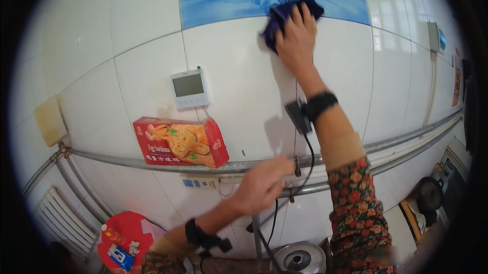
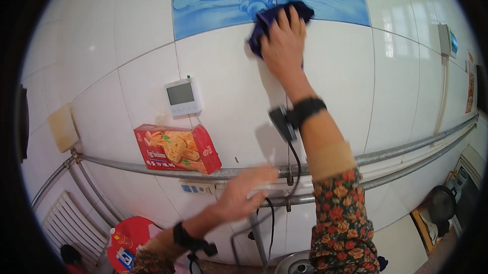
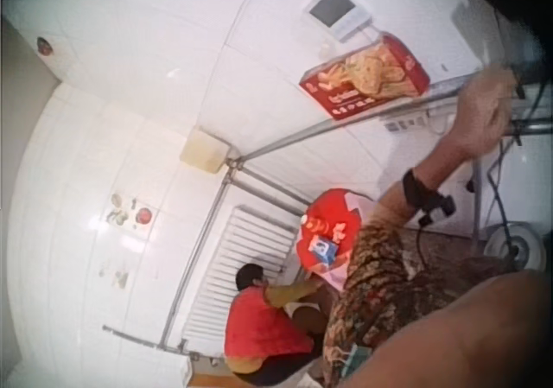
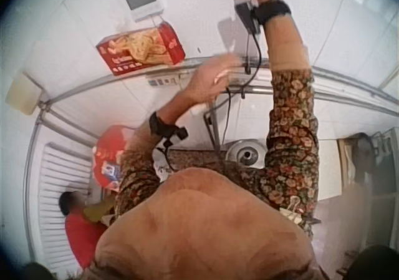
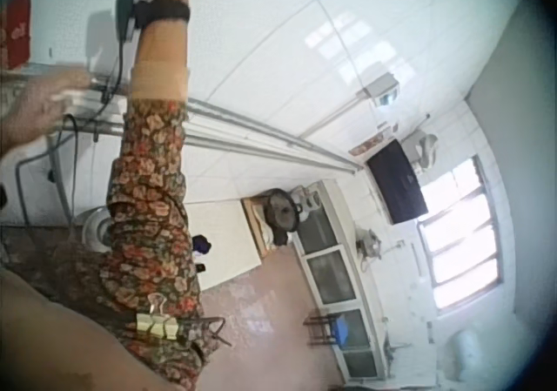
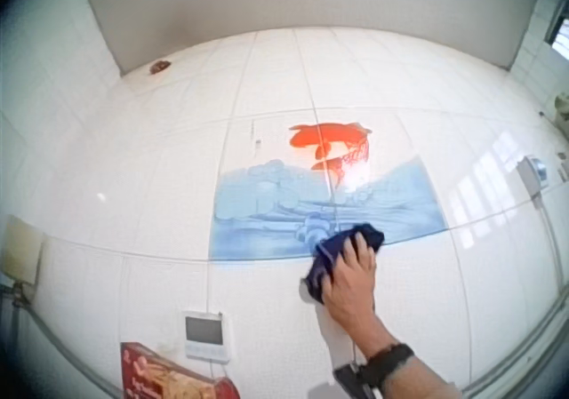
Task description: The person wipes a decorative wall tile with a dark cloth, then cleans two horizontal metal pipes mounted on the wall using a white cloth and later a dark cloth. The person scrubs along the length of the pipes and around pipe joints.
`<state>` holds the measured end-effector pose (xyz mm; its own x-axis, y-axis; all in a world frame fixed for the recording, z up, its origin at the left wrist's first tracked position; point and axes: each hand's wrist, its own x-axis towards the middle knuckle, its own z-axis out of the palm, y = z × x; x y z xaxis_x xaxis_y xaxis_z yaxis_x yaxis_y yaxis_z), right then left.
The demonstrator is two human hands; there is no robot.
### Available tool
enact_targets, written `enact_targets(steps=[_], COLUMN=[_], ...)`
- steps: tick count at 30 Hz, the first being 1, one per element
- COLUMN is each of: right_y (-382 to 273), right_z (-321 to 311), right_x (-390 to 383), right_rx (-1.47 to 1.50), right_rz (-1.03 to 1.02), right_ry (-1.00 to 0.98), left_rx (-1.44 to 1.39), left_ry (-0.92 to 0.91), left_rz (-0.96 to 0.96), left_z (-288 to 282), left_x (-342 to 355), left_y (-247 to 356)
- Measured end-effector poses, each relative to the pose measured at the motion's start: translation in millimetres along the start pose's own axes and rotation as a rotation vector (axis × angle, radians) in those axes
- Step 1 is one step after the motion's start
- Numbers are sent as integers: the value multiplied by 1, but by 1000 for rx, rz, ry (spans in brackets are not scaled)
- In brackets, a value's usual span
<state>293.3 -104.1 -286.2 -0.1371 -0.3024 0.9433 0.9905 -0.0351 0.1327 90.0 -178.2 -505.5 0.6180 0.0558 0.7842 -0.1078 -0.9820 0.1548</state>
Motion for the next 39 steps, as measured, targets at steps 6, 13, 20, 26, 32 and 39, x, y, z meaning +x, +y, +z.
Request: enact_targets(steps=[6,13,20,26,32,39], right_y=[-54,-18,155,208,56,81], right_z=[21,-57,-95,-58,-13,-102], right_x=[-4,-126,-94,-5,-17,-144], right_rx=[196,309,-243,-787,120,169], right_rz=[-349,-562,-92,-186,-293,-778], right_ry=[-119,-500,-306,-24,-44,-716], left_rx=[121,344,441,445,492,457], left_ry=[205,325,274,340,409,445], left_rz=[6,-24,-49,-41,-90,-136], left_z=[21,5,2,10,20,18], left_x=[-64,-53,-64,-70,-69,-56], left_y=[-16,-49,-72,-80,-84,-81])
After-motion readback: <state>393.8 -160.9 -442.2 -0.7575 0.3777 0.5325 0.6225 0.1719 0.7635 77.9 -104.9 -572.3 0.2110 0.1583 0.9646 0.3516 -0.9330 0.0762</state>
